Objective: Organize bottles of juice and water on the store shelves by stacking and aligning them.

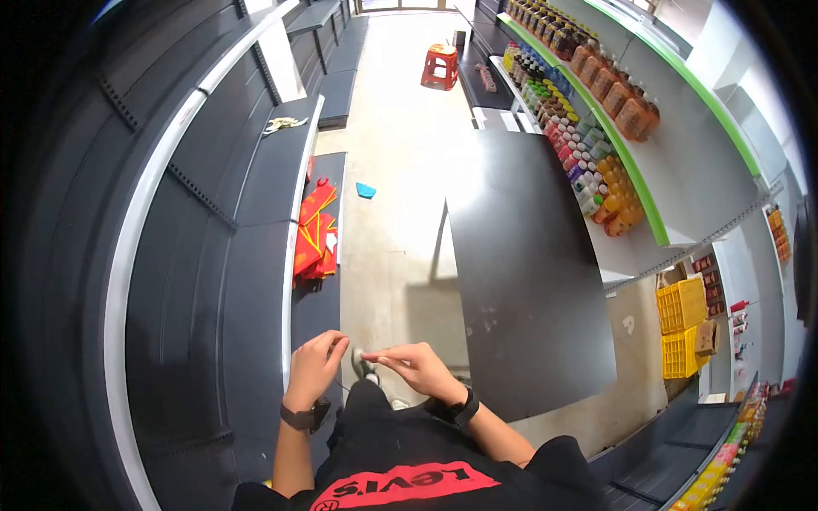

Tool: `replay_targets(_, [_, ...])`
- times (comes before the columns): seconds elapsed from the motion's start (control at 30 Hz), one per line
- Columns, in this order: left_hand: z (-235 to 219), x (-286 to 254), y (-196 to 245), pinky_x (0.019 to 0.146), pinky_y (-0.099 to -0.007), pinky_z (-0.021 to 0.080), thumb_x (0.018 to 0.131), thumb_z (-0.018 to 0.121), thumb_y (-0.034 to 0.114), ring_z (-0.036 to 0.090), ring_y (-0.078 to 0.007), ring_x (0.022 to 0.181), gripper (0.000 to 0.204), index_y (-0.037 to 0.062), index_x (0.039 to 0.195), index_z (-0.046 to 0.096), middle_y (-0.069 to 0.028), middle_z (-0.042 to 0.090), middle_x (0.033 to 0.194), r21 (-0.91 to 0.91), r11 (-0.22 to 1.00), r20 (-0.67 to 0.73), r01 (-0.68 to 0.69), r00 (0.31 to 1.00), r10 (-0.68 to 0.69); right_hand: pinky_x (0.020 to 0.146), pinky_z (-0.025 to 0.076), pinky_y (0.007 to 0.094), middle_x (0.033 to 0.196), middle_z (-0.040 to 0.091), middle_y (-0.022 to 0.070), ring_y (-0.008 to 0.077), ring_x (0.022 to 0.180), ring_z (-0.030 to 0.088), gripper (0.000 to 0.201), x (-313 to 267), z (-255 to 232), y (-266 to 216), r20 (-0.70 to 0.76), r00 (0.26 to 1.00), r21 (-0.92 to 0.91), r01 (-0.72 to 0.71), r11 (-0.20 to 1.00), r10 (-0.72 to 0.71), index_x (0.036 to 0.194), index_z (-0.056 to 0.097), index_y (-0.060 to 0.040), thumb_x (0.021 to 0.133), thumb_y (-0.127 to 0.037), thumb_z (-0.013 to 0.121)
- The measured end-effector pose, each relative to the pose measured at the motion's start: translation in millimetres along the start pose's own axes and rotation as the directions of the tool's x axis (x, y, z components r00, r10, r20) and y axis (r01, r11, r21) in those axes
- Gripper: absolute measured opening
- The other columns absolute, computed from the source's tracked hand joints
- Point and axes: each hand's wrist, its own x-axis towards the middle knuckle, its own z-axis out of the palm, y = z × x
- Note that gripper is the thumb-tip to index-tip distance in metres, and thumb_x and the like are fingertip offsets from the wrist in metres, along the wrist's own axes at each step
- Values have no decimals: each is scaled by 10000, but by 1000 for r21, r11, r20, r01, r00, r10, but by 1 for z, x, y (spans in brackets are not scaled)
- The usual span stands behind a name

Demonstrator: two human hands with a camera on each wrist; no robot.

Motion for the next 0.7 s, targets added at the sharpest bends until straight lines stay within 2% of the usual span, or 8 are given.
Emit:
replay_targets(0.03, [-6, 23, -7, 747, -380, 570, 1050, 653, 239, 766, -272, 860, 239, 28, 1099, 753, -135, 775, 955, -8, 1000, 17, -21, 1000, 21, 772, 556, 313, 995, 817, 78, 201, 813, 714, 247, 19, 2, 5, -130, 991, 11, 35, 999, -34, 1237, 809, -122, 1056, -243, 692])
replay_targets(0.13, [-24, 90, -33, 748, -377, 571, 1045, 659, 227, 765, -273, 854, 229, 26, 1106, 751, -136, 775, 960, -54, 995, 61, -87, 994, 90, 739, 553, 307, 956, 816, 100, 156, 783, 710, 227, 84, -10, 28, -245, 969, 29, 15, 999, -7, 1160, 834, -102, 1020, -257, 746])
replay_targets(0.17, [-34, 115, -36, 748, -376, 571, 1042, 662, 216, 762, -277, 853, 225, 23, 1119, 749, -136, 773, 962, -80, 988, 59, -133, 989, 138, 834, 596, 307, 976, 829, 137, 167, 890, 792, 156, 111, -21, 21, -248, 961, 68, -111, 991, 125, 1056, 848, -42, 987, -165, 781])
replay_targets(0.37, [-54, 275, -57, 756, -397, 578, 1043, 675, 240, 765, -297, 881, 225, 38, 1114, 746, -146, 772, 980, -102, 948, 194, -301, 929, 316, 664, 531, 269, 812, 809, 91, 75, 719, 692, 164, 248, -90, -12, -478, 876, -156, -148, 976, 57, 911, 845, -10, 948, -167, 822])
replay_targets(0.47, [-59, 359, -42, 754, -381, 593, 1041, 688, 218, 779, -282, 891, 218, 40, 1151, 747, -148, 781, 983, -114, 910, 266, -399, 870, 415, 656, 531, 270, 783, 801, 73, 71, 706, 687, 184, 287, -129, -25, -536, 811, 25, -261, 965, 234, 874, 842, -10, 959, -169, 808])
replay_targets(0.5, [-58, 385, -35, 753, -380, 594, 1041, 687, 214, 780, -281, 894, 214, 43, 1158, 746, -147, 781, 983, -141, 895, 277, -423, 851, 446, 711, 552, 274, 816, 806, 80, 85, 773, 717, 209, 298, -140, -18, -546, 798, 17, -294, 956, 255, 900, 835, 3, 998, -167, 765])
replay_targets(0.6, [-52, 469, -20, 750, -380, 596, 1037, 692, 198, 779, -277, 886, 206, 54, 1176, 742, -141, 783, 980, -179, 837, 315, -518, 775, 547, 813, 566, 280, 892, 817, 104, 97, 865, 735, 228, 341, -170, 24, -621, 756, 207, -96, 974, 207, 977, 825, 19, 1046, -155, 695])
replay_targets(0.7, [-38, 549, -6, 749, -380, 595, 1034, 697, 197, 777, -277, 879, 214, 60, 1194, 736, -139, 784, 981, -191, 779, 321, -597, 712, 624, 949, 557, 318, 1057, 822, 134, 166, 1019, 750, 278, 389, -223, 60, -603, 772, 139, -146, 980, 200, 1141, 791, 40, 1098, -161, 604])
